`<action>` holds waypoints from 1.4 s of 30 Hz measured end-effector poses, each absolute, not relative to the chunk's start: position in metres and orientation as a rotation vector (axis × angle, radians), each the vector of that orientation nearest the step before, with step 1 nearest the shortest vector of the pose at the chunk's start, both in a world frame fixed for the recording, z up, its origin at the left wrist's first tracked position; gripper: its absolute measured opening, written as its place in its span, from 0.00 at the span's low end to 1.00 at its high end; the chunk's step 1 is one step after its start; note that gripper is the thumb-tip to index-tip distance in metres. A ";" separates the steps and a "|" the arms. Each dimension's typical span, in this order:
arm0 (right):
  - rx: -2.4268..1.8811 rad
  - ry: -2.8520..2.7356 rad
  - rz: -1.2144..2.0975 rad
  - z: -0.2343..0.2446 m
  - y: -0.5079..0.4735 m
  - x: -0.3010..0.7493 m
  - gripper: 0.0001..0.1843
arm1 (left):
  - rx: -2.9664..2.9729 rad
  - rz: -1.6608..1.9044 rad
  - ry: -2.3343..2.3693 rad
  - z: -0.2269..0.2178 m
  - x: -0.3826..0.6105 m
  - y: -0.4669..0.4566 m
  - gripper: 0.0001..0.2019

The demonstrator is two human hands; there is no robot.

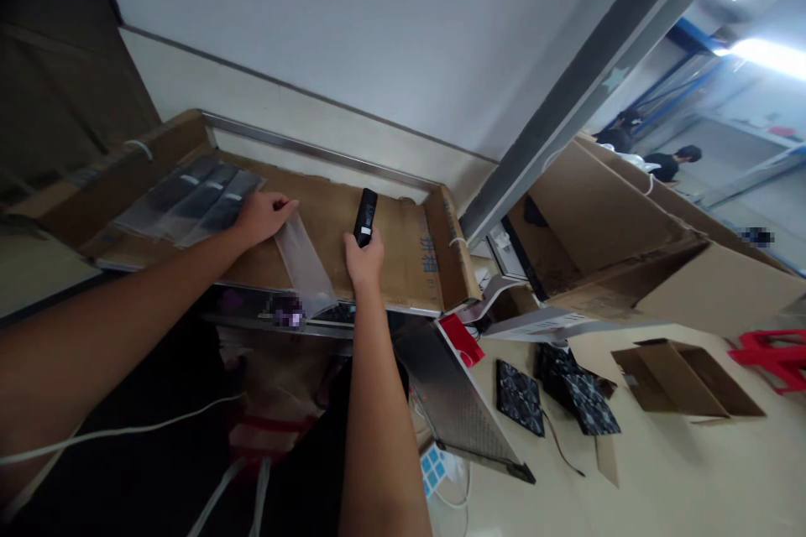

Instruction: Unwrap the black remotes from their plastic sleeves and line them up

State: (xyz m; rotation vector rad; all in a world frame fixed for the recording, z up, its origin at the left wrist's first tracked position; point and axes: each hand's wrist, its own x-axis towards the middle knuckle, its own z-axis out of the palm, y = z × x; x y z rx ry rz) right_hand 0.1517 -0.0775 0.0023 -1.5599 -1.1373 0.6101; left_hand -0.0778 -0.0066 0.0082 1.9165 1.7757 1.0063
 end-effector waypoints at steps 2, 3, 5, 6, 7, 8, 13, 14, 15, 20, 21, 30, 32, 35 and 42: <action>-1.560 -1.140 0.610 0.003 -0.078 0.152 0.20 | 1.931 1.002 1.781 0.008 -0.078 -0.007 0.16; -1.557 -1.142 0.611 0.003 -0.078 0.152 0.20 | 1.934 0.999 1.782 0.008 -0.078 -0.006 0.16; -1.549 -1.142 0.612 0.003 -0.078 0.152 0.21 | 1.934 0.996 1.776 0.008 -0.078 -0.006 0.16; -1.547 -1.140 0.611 0.002 -0.078 0.152 0.21 | 1.933 0.995 1.775 0.008 -0.078 -0.006 0.16; -1.546 -1.139 0.609 0.002 -0.077 0.152 0.21 | 1.931 0.994 1.775 0.008 -0.078 -0.006 0.17; -1.550 -1.139 0.606 0.002 -0.077 0.152 0.21 | 1.930 0.994 1.777 0.008 -0.078 -0.006 0.17; -1.552 -1.138 0.596 0.001 -0.076 0.153 0.22 | 1.938 0.995 1.781 0.007 -0.079 -0.005 0.16; -1.548 -1.136 0.596 0.000 -0.076 0.152 0.23 | 1.941 0.993 1.784 0.007 -0.079 -0.005 0.16; -1.545 -1.136 0.596 0.000 -0.077 0.152 0.23 | 1.943 0.989 1.788 0.007 -0.079 -0.005 0.16; -1.542 -1.133 0.604 0.003 -0.078 0.151 0.24 | 1.939 0.972 1.803 0.008 -0.079 -0.006 0.17; -1.547 -1.134 0.606 0.003 -0.078 0.151 0.23 | 1.935 0.975 1.803 0.008 -0.078 -0.006 0.17; -1.539 -1.127 0.609 0.005 -0.079 0.151 0.23 | 1.941 0.989 1.781 0.004 -0.079 -0.003 0.17; -1.538 -1.127 0.606 0.003 -0.078 0.151 0.24 | 1.936 0.984 1.791 0.005 -0.079 -0.004 0.16; -1.529 -1.133 0.614 0.002 -0.078 0.152 0.24 | 1.929 0.979 1.792 0.008 -0.079 -0.006 0.16; -1.508 -1.138 0.611 -0.003 -0.075 0.153 0.24 | 1.906 1.014 1.771 0.007 -0.078 -0.005 0.17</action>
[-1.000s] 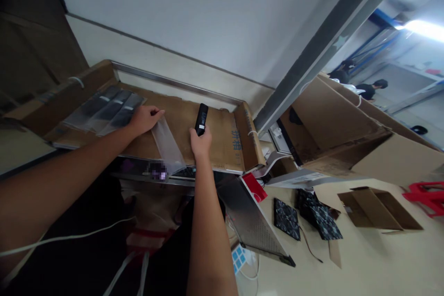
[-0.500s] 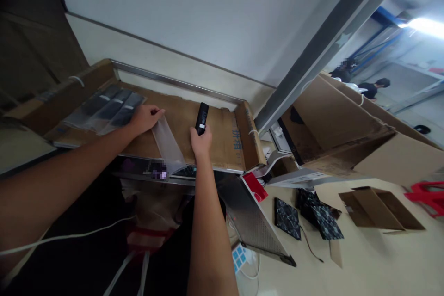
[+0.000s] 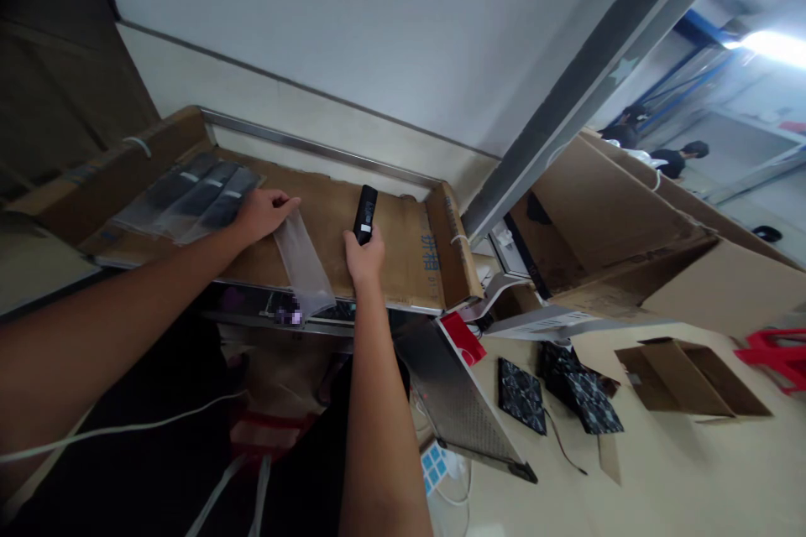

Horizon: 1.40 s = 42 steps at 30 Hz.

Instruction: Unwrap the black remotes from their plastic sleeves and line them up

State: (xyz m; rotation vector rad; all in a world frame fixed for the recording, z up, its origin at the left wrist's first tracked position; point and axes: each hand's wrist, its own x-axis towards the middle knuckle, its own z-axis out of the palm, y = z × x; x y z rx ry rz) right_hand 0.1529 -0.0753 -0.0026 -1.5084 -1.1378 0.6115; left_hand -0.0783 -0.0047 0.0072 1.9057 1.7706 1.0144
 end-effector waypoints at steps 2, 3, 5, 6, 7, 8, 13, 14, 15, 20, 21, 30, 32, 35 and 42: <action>-1.502 -1.139 0.619 -0.004 -0.075 0.153 0.25 | 1.878 1.006 1.770 0.006 -0.078 -0.004 0.16; -1.504 -1.138 0.620 -0.004 -0.075 0.153 0.24 | 1.870 1.002 1.772 0.006 -0.078 -0.004 0.16; -1.514 -1.138 0.618 -0.003 -0.075 0.153 0.24 | 1.865 1.000 1.776 0.006 -0.077 -0.003 0.15; -1.517 -1.137 0.619 -0.002 -0.076 0.153 0.23 | 1.870 0.999 1.776 0.006 -0.077 -0.003 0.15; -1.517 -1.138 0.620 -0.001 -0.076 0.153 0.23 | 1.876 0.999 1.778 0.006 -0.077 -0.003 0.15; -1.515 -1.138 0.621 0.000 -0.077 0.152 0.23 | 1.884 0.998 1.781 0.006 -0.078 -0.003 0.15; -1.517 -1.134 0.613 0.002 -0.078 0.152 0.22 | 1.881 1.024 1.822 0.007 -0.078 -0.004 0.14; -1.519 -1.132 0.607 0.001 -0.078 0.152 0.22 | 1.873 1.031 1.823 0.007 -0.078 -0.004 0.13; -1.521 -1.130 0.605 0.001 -0.077 0.152 0.22 | 1.866 1.035 1.822 0.007 -0.078 -0.004 0.12; -1.511 -1.127 0.612 0.001 -0.078 0.151 0.23 | 1.855 1.052 1.787 0.008 -0.078 -0.002 0.08; -1.510 -1.126 0.613 0.001 -0.078 0.151 0.23 | 1.846 1.059 1.783 0.007 -0.078 -0.002 0.07; -1.519 -1.123 0.610 0.003 -0.078 0.152 0.23 | 1.804 1.172 1.726 -0.001 -0.081 0.003 0.09; -1.523 -1.118 0.615 0.003 -0.078 0.152 0.23 | 1.802 1.164 1.735 -0.001 -0.081 0.004 0.09; -1.514 -1.098 0.635 0.002 -0.078 0.152 0.24 | 1.777 1.174 1.738 0.000 -0.080 0.003 0.07; -1.459 -1.045 0.659 -0.004 -0.074 0.154 0.22 | 1.783 1.120 1.765 0.001 -0.078 0.002 0.09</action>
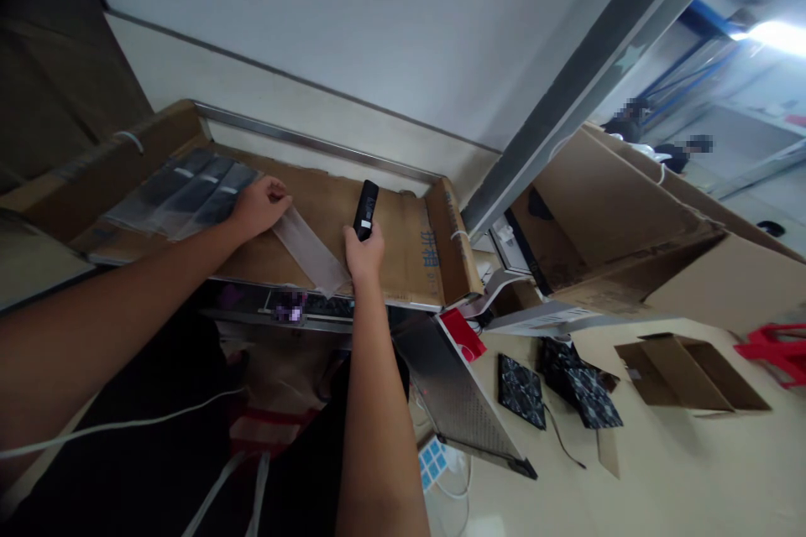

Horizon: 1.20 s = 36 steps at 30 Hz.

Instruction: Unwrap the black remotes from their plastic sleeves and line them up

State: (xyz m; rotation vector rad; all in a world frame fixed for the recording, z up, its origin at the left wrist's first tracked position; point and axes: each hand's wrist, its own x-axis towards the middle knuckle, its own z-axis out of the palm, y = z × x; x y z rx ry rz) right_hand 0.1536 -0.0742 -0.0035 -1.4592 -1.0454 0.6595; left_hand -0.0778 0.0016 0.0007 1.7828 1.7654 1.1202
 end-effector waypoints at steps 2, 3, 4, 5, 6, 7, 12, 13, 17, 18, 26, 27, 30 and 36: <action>-1.385 -0.978 0.720 -0.004 -0.073 0.156 0.20 | 1.798 1.113 1.766 -0.001 -0.079 0.002 0.09; -1.339 -0.927 0.772 -0.003 -0.073 0.157 0.19 | 1.801 1.115 1.762 -0.002 -0.079 0.003 0.09; -1.289 -0.870 0.834 -0.002 -0.073 0.159 0.18 | 1.805 1.119 1.755 -0.002 -0.079 0.003 0.09; -1.238 -0.812 0.898 -0.001 -0.073 0.161 0.17 | 1.809 1.127 1.747 -0.003 -0.080 0.004 0.08; -1.190 -0.759 0.958 0.000 -0.074 0.163 0.17 | 1.817 1.133 1.735 -0.004 -0.080 0.004 0.07; -1.146 -0.715 1.005 0.002 -0.074 0.165 0.17 | 1.830 1.136 1.722 -0.004 -0.080 0.005 0.06; -1.075 -0.652 1.061 0.009 -0.078 0.167 0.16 | 1.870 1.108 1.679 -0.005 -0.081 0.006 0.05; -1.088 -0.658 1.054 0.009 -0.079 0.166 0.16 | 1.867 1.105 1.668 -0.005 -0.081 0.007 0.06; -1.141 -0.692 1.022 0.011 -0.080 0.161 0.15 | 1.827 1.120 1.635 -0.005 -0.081 0.007 0.10; -1.145 -0.696 1.016 0.011 -0.080 0.161 0.15 | 1.807 1.125 1.630 -0.005 -0.081 0.007 0.10; -1.128 -0.712 1.000 0.007 -0.080 0.161 0.17 | 1.809 1.117 1.600 -0.005 -0.081 0.006 0.08; -1.128 -0.716 0.996 0.007 -0.079 0.161 0.17 | 1.815 1.123 1.595 -0.005 -0.080 0.006 0.06; -1.135 -0.728 0.986 0.006 -0.079 0.161 0.17 | 1.832 1.119 1.605 -0.003 -0.080 0.006 0.06; -1.120 -0.716 0.991 0.007 -0.080 0.160 0.17 | 1.810 1.081 1.653 -0.001 -0.081 0.005 0.11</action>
